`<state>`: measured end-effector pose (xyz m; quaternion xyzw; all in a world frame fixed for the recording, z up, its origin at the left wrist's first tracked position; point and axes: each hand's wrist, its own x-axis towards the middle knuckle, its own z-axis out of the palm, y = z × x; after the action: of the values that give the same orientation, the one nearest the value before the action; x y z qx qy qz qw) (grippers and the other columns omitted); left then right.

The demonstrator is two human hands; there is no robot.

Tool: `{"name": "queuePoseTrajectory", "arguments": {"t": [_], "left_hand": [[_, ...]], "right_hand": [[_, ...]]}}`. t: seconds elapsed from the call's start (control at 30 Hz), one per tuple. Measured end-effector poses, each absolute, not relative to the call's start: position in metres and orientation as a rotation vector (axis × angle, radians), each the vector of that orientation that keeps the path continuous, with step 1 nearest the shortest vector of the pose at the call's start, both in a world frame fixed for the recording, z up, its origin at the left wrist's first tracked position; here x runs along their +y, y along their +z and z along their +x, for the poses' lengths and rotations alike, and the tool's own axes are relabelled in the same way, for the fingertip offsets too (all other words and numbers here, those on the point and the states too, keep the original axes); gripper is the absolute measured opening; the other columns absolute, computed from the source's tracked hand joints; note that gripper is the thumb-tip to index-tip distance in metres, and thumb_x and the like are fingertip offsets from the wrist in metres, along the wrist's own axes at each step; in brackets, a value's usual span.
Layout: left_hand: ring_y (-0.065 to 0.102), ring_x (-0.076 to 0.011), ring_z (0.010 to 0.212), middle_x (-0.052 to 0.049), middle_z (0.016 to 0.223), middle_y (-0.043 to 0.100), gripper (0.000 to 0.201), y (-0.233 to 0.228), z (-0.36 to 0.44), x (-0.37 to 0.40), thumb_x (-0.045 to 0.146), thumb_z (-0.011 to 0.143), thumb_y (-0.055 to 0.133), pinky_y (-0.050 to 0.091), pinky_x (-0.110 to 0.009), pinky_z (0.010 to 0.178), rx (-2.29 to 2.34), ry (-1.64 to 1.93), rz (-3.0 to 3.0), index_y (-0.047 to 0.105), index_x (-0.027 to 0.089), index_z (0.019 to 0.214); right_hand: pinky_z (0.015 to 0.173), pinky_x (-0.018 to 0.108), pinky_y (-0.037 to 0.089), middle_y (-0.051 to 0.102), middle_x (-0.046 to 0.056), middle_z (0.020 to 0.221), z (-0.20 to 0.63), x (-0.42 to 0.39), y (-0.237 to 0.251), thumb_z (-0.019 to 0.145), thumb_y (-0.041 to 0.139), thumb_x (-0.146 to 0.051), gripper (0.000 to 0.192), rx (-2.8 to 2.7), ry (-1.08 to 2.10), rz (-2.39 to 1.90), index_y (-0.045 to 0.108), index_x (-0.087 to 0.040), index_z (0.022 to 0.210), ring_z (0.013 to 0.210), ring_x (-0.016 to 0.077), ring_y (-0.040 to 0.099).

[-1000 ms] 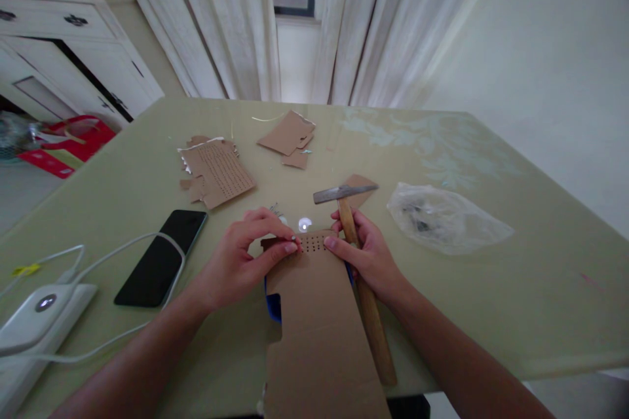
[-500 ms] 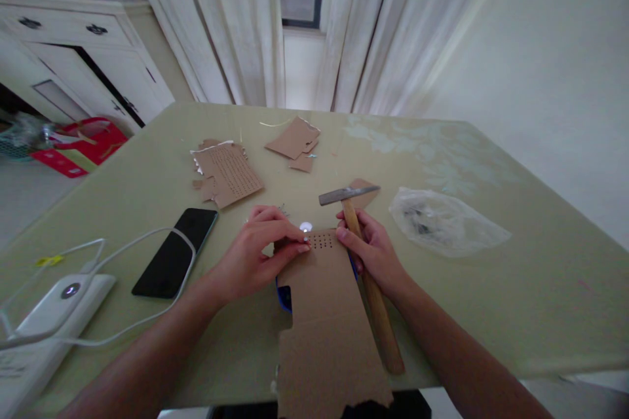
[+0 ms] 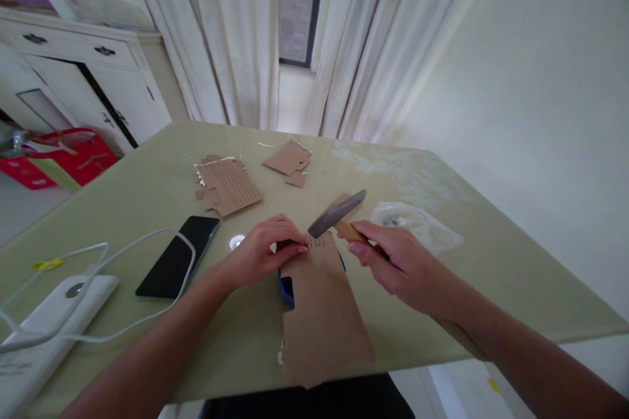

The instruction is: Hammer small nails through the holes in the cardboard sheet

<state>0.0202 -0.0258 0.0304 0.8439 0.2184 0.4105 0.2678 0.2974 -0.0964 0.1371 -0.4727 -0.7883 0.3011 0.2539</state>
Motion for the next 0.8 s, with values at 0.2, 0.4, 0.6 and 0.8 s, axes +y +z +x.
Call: {"name": "queuePoseTrajectory", "arguments": {"t": [0.2,0.4,0.6,0.8], "left_hand": [[0.071,-0.0198,0.085,-0.008,0.087,0.081,0.014,0.031,0.021,-0.025,0.027,0.103,0.072,0.054,-0.031,0.079,0.609,1.114,2.257,0.079,0.021,0.092],[0.071,-0.0191,0.086,-0.006,0.088,0.08,0.013,0.029,0.021,-0.023,0.027,0.103,0.071,0.055,-0.031,0.082,0.584,1.126,2.256,0.079,0.021,0.094],[0.072,-0.0186,0.092,-0.01,0.103,0.077,0.016,0.027,0.022,-0.025,0.028,0.103,0.071,0.057,-0.028,0.078,0.58,1.125,2.224,0.082,0.02,0.094],[0.072,-0.0191,0.096,-0.01,0.107,0.075,0.014,0.027,0.022,-0.025,0.029,0.103,0.072,0.059,-0.03,0.084,0.573,1.109,2.223,0.083,0.021,0.099]], "right_hand": [[0.065,0.034,0.034,0.061,0.002,0.073,0.285,-0.097,0.144,0.112,0.056,-0.037,0.027,-2.341,0.529,-1.277,0.057,-0.025,0.088,0.066,0.0191,0.056],[0.067,0.033,0.032,0.059,0.0,0.073,0.282,-0.096,0.149,0.114,0.052,-0.038,0.027,-2.39,0.443,-1.302,0.056,-0.024,0.092,0.066,0.0184,0.054],[0.069,0.031,0.032,0.063,0.002,0.082,0.276,-0.098,0.148,0.114,0.052,-0.031,0.024,-2.527,0.471,-1.365,0.059,-0.02,0.094,0.073,0.0183,0.057],[0.067,0.03,0.031,0.056,-0.002,0.072,0.274,-0.097,0.157,0.114,0.051,-0.035,0.028,-2.429,0.426,-1.352,0.056,-0.021,0.091,0.065,0.0156,0.051]]}}
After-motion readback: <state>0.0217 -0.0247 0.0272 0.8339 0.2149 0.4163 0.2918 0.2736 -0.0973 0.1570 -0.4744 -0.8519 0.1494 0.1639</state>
